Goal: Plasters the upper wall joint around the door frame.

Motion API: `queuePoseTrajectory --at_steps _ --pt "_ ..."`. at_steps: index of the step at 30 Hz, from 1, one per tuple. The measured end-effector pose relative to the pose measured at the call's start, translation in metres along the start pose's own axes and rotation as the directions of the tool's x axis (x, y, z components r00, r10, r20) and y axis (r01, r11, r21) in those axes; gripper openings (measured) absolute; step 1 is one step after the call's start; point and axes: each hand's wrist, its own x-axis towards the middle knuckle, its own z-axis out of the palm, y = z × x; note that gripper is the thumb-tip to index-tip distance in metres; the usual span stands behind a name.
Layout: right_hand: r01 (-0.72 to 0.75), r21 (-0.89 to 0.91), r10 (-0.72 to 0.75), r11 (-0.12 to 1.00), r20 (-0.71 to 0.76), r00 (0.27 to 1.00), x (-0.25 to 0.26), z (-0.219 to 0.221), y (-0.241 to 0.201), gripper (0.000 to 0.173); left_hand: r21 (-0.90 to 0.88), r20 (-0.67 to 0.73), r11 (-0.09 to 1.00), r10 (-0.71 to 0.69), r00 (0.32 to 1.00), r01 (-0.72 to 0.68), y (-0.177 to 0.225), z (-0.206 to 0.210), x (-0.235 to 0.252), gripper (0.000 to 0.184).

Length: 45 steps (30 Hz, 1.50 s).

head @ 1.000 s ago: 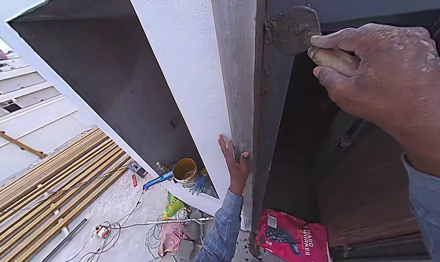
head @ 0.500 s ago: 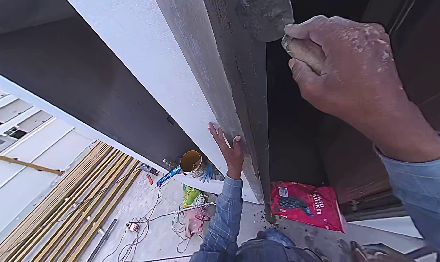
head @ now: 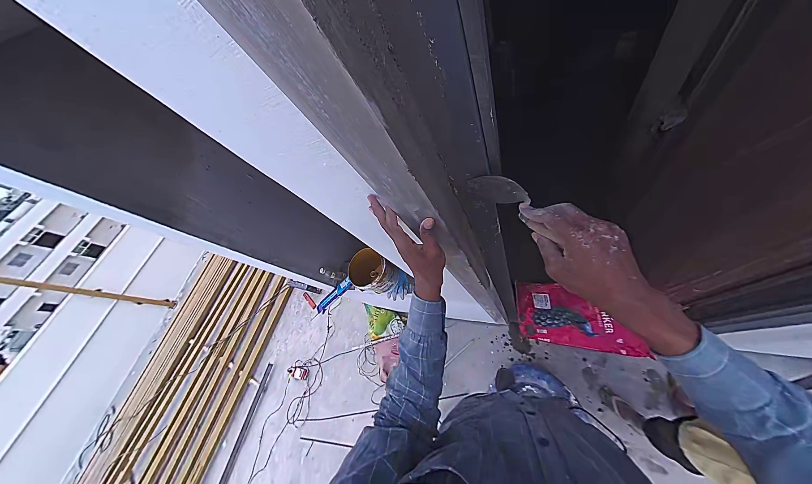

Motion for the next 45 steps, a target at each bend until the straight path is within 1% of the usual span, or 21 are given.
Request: queuePoseTrajectory --at_steps 4,6,8,10,13,17,20,22,23,26,28,31,33,35,37,38,39,40,41,43,45 --pt "0.084 0.109 -0.066 0.990 -0.159 0.985 0.041 -0.044 -0.040 0.039 -0.038 0.008 0.999 -0.027 1.000 0.027 0.003 0.000 -0.002 0.080" --pt "0.083 0.104 -0.064 0.991 -0.172 0.983 0.060 -0.059 -0.058 0.042 -0.033 0.009 0.999 -0.032 0.999 0.032 0.003 0.001 -0.002 0.081" --pt "0.077 0.115 -0.059 0.990 -0.157 0.986 0.063 -0.056 -0.065 0.044 -0.018 0.015 0.999 -0.028 1.000 0.028 0.002 -0.002 -0.003 0.082" --pt "0.053 0.145 -0.032 0.988 -0.147 0.989 0.056 -0.040 -0.059 0.044 0.018 0.025 1.000 -0.010 1.000 0.010 0.004 -0.003 -0.003 0.082" --pt "-0.015 0.174 0.035 0.985 -0.113 0.993 0.029 0.002 -0.034 0.040 0.008 0.042 1.000 0.012 0.999 -0.012 0.009 -0.003 -0.002 0.082" --pt "-0.089 0.140 0.091 0.986 -0.003 0.996 -0.039 0.075 0.020 0.039 -0.001 0.055 0.999 0.053 0.997 -0.053 0.014 0.000 -0.004 0.079" --pt "-0.180 0.094 0.170 0.979 0.104 0.980 -0.099 0.123 0.063 0.041 0.060 0.023 0.990 0.126 0.992 -0.127 0.009 0.006 0.000 0.088" --pt "-0.186 0.132 0.176 0.974 0.078 0.981 -0.116 0.131 0.073 0.038 0.072 0.019 0.986 0.153 0.988 -0.154 0.008 0.008 0.003 0.085" --pt "-0.166 0.171 0.164 0.971 0.028 0.986 -0.109 0.125 0.069 0.037 0.083 0.018 0.983 0.162 0.987 -0.163 0.007 0.009 0.003 0.081" --pt "-0.075 0.308 0.125 0.948 -0.144 0.982 -0.062 0.095 0.037 0.034 0.091 0.033 0.979 0.178 0.983 -0.181 0.005 0.006 -0.001 0.067" --pt "-0.053 0.331 0.124 0.942 -0.196 0.973 -0.036 0.087 0.026 0.033 0.069 0.019 0.983 0.170 0.985 -0.171 0.006 0.008 0.003 0.064" --pt "-0.071 0.309 0.133 0.948 -0.185 0.974 -0.039 0.099 0.029 0.032 0.031 0.019 0.982 0.187 0.982 -0.187 0.004 0.008 0.009 0.064" --pt "-0.111 0.287 0.153 0.952 -0.129 0.980 -0.062 0.120 0.044 0.035 0.039 0.025 0.980 0.193 0.981 -0.194 0.003 0.006 0.008 0.062" --pt "-0.181 0.233 0.192 0.956 -0.027 0.981 -0.097 0.150 0.071 0.038 0.044 0.012 0.983 0.178 0.984 -0.178 0.005 0.007 0.008 0.058" --pt "-0.304 0.131 0.284 0.944 0.151 0.947 -0.146 0.185 0.108 0.039 0.051 -0.003 0.986 0.161 0.987 -0.161 0.007 0.011 0.011 0.058" --pt "-0.401 0.060 0.372 0.914 0.264 0.890 -0.174 0.200 0.125 0.038 0.039 -0.011 0.988 0.152 0.988 -0.152 0.004 0.010 0.013 0.057" --pt "-0.497 0.000 0.465 0.868 0.352 0.812 -0.201 0.208 0.134 0.038 0.030 -0.007 0.988 0.153 0.988 -0.153 0.000 0.006 0.014 0.058" --pt "-0.572 -0.026 0.531 0.820 0.409 0.742 -0.222 0.211 0.138 0.039 0.017 -0.001 0.987 0.157 0.988 -0.157 -0.004 0.005 0.015 0.057" --pt "-0.617 -0.001 0.556 0.787 0.437 0.707 -0.238 0.209 0.137 0.040 0.005 0.008 0.987 0.163 0.987 -0.163 -0.007 0.005 0.014 0.058" --pt "-0.669 0.136 0.555 0.731 0.452 0.698 -0.262 0.208 0.119 0.045 -0.052 0.013 0.989 0.138 0.990 -0.137 -0.009 0.007 0.011 0.058" --pt "-0.755 0.199 0.600 0.624 0.498 0.627 -0.276 0.220 0.101 0.045 -0.115 0.003 0.991 0.069 0.998 -0.068 -0.008 0.009 0.011 0.060"
